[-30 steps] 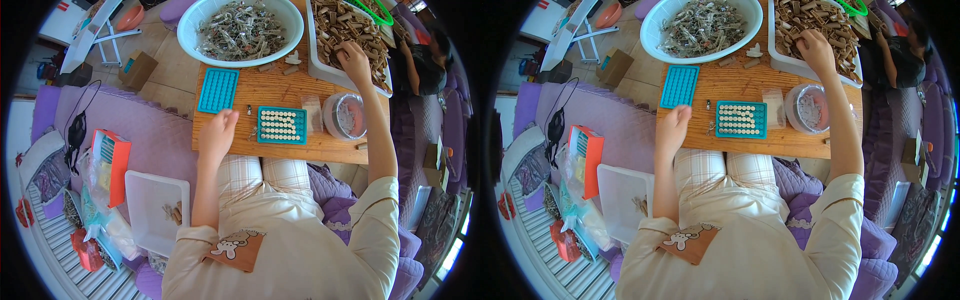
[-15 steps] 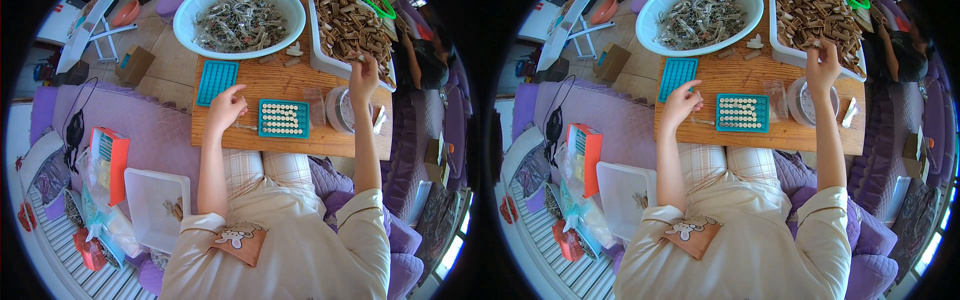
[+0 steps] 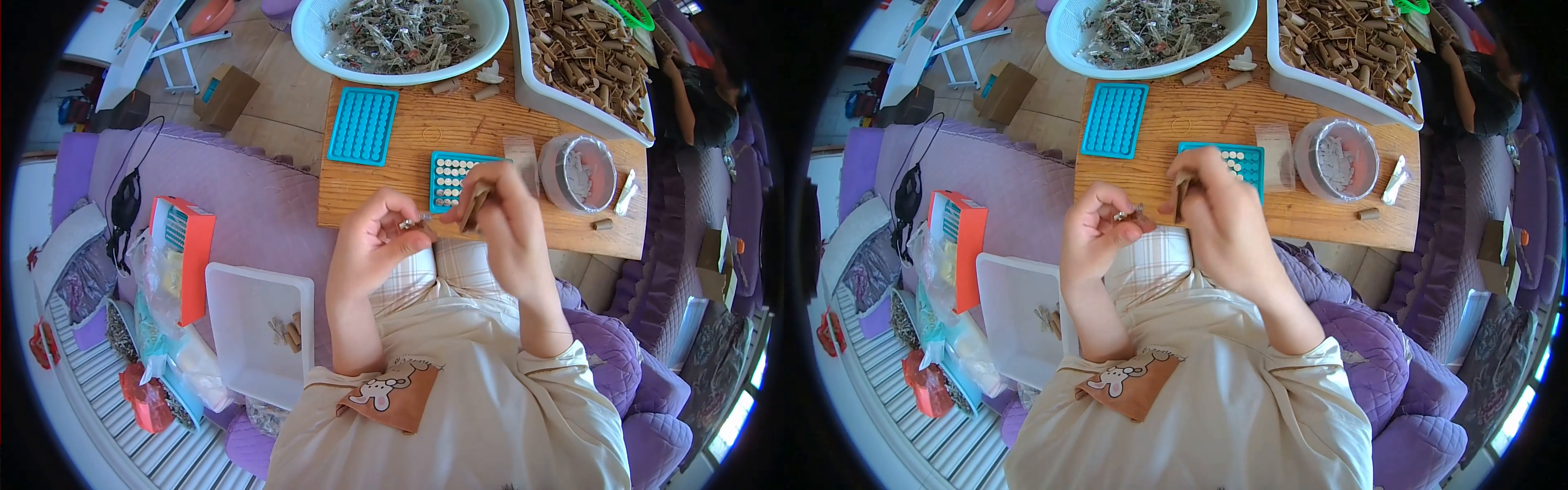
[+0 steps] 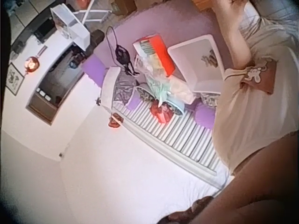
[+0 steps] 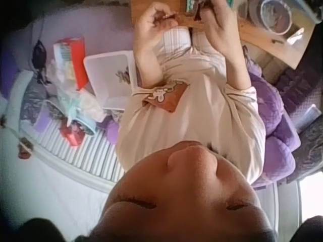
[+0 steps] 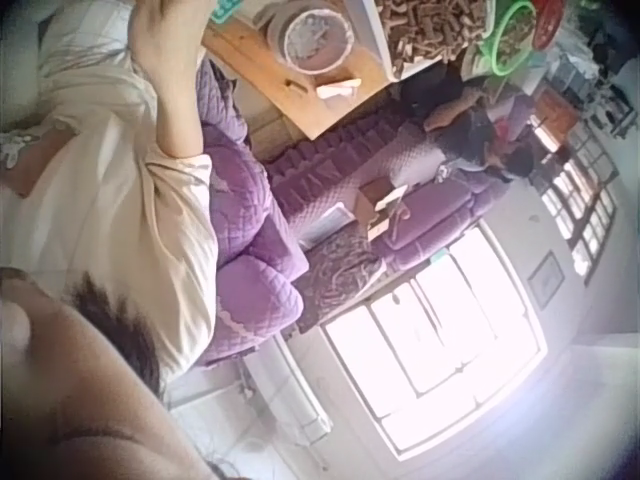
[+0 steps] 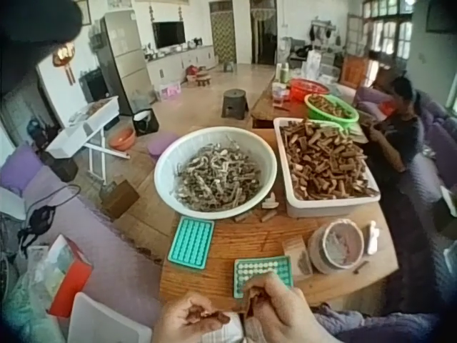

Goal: The person sorts small components by hand, placing them into a blue grid tray.

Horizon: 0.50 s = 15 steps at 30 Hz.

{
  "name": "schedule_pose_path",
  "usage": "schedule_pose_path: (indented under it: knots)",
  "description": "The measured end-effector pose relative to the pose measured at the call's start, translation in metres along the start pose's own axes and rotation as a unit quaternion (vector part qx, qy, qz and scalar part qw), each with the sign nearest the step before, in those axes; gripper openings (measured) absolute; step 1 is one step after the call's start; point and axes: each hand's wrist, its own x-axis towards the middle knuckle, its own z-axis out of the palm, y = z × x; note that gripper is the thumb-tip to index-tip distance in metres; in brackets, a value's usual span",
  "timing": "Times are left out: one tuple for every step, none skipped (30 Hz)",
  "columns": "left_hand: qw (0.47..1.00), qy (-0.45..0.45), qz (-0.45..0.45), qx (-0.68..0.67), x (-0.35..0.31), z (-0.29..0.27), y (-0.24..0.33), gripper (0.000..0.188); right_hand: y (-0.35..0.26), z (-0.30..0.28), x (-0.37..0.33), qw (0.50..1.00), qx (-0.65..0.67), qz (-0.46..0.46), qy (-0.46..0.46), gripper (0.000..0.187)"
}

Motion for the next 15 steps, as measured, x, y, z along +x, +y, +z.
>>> schedule_pose_path:
  knots:
    - [1.0, 0.017, -0.007, 0.006, -0.002, 0.007, 0.004, 0.022, -0.009, 0.001, -0.004, 0.996, -0.08, 0.002, -0.032, 0.017]
    - [1.0, 0.017, -0.007, 0.005, -0.005, 0.008, 0.003, 0.022, -0.014, 0.003, -0.008, 0.985, -0.159, 0.004, -0.064, 0.017]
    - [0.999, 0.014, -0.005, 0.03, -0.008, 0.009, 0.002, 0.022, -0.013, 0.003, -0.012, 0.985, -0.159, 0.004, -0.064, 0.017]
    - [0.998, 0.011, -0.003, 0.056, -0.01, 0.01, 0.001, 0.023, -0.01, 0.004, -0.016, 0.985, -0.16, -0.021, -0.061, 0.017]
    - [0.998, 0.012, -0.003, 0.056, -0.011, 0.012, 0.002, 0.023, -0.009, 0.005, -0.019, 0.984, -0.16, -0.047, -0.058, 0.017]
    - [0.999, 0.009, -0.009, 0.047, -0.011, 0.014, 0.005, 0.024, -0.008, 0.007, -0.021, 0.984, -0.16, -0.047, -0.058, 0.017]
    - [0.999, 0.006, -0.014, 0.038, -0.011, 0.016, 0.008, 0.025, -0.007, 0.01, -0.022, 0.992, -0.104, -0.048, -0.044, 0.016]
    - [0.999, 0.006, -0.013, 0.038, -0.011, 0.018, 0.01, 0.025, -0.007, 0.013, -0.023, 0.997, -0.047, -0.049, -0.029, 0.016]
    - [0.999, 0.009, -0.025, 0.02, -0.012, 0.019, 0.013, 0.026, -0.007, 0.015, -0.025, 0.997, -0.048, -0.049, -0.03, 0.016]
    - [0.999, 0.011, -0.037, 0.001, -0.012, 0.02, 0.014, 0.026, -0.007, 0.017, -0.028, 1.0, -0.008, -0.02, -0.018, 0.016]
    - [0.999, 0.01, -0.037, 0.001, -0.013, 0.02, 0.012, 0.026, -0.007, 0.018, -0.03, 0.999, 0.032, 0.01, -0.006, 0.016]
    - [0.999, 0.007, -0.033, 0.022, -0.012, 0.018, 0.009, 0.026, -0.007, 0.018, -0.031, 0.999, 0.031, 0.009, -0.006, 0.016]
    - [0.999, 0.006, -0.03, 0.043, -0.012, 0.016, 0.007, 0.027, -0.009, 0.019, -0.032, 0.998, 0.051, 0.037, -0.016, 0.018]
    - [0.999, 0.007, -0.029, 0.043, -0.012, 0.015, 0.005, 0.027, -0.01, 0.019, -0.032, 0.995, 0.071, 0.065, -0.026, 0.019]
    - [0.997, 0.008, -0.008, 0.077, -0.012, 0.015, 0.003, 0.026, -0.007, 0.019, -0.033, 0.995, 0.071, 0.065, -0.028, 0.019]
